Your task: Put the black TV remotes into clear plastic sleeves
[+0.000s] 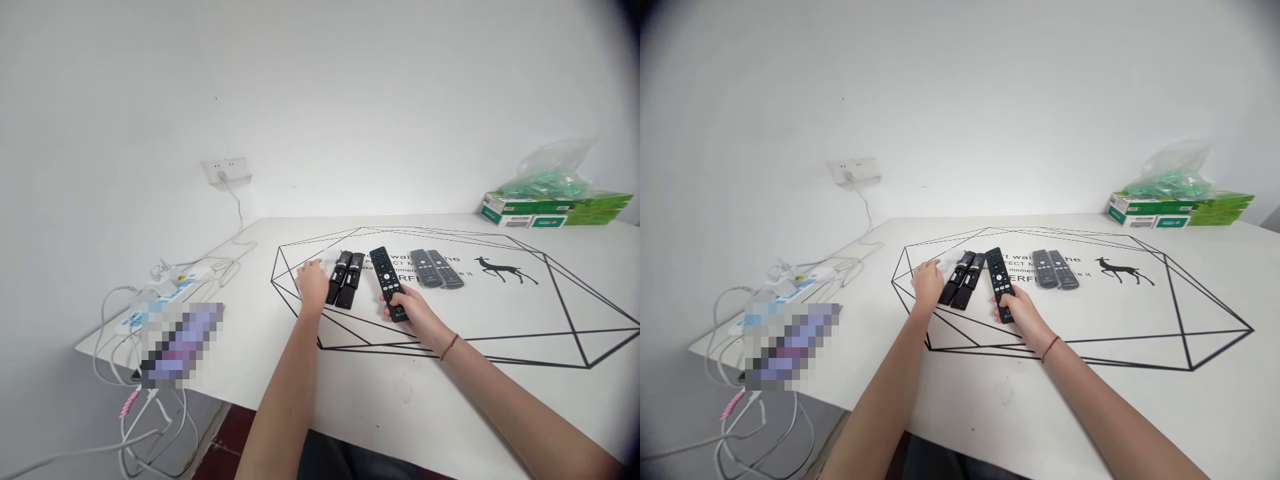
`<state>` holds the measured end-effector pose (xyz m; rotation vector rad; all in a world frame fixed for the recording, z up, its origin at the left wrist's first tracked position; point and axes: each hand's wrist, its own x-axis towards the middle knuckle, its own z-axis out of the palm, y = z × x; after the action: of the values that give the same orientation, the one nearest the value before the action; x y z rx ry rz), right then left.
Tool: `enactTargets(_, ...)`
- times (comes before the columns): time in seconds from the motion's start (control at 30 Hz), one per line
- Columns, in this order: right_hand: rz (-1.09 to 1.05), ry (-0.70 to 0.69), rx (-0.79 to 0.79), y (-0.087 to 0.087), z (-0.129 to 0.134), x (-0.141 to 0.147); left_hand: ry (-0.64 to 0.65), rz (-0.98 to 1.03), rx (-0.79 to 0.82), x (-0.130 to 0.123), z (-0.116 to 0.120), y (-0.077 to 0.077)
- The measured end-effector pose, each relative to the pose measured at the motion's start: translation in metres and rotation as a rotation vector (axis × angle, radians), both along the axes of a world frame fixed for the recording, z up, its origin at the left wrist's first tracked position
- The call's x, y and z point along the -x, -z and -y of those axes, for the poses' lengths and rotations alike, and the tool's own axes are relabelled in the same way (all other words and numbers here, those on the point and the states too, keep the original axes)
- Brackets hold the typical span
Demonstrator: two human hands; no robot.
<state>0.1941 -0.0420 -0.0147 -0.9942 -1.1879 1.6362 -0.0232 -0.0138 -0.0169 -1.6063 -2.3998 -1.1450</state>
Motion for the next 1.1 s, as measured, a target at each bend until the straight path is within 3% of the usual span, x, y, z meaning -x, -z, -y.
enactTargets(0.1,-0.008,-0.052,-0.001,-0.002,0.004,0.002,-0.13,-0.05,0.179,0.025,0.0,0.008)
enactTargets(0.27,0.01,-0.116,-0.022,-0.003,0.007,0.002,-0.106,0.038,0.199,0.033,-0.001,0.018)
enactTargets(0.43,0.084,-0.136,-0.051,-0.004,0.009,0.002,-0.021,0.599,-0.183,0.029,-0.009,0.009)
enactTargets(0.53,0.17,-0.173,-0.096,-0.003,0.012,0.005,0.08,0.889,-0.321,0.023,-0.014,0.0)
enactTargets(0.63,0.225,-0.226,-0.126,-0.002,0.017,0.01,0.222,1.378,-0.506,0.017,-0.016,-0.005)
enactTargets(0.7,0.257,-0.246,-0.139,-0.003,0.021,0.013,0.24,1.549,-0.578,0.014,-0.015,-0.007)
enactTargets(1.1,0.284,-0.292,-0.168,0.002,0.024,0.017,0.258,1.671,-0.63,-0.002,-0.012,-0.013)
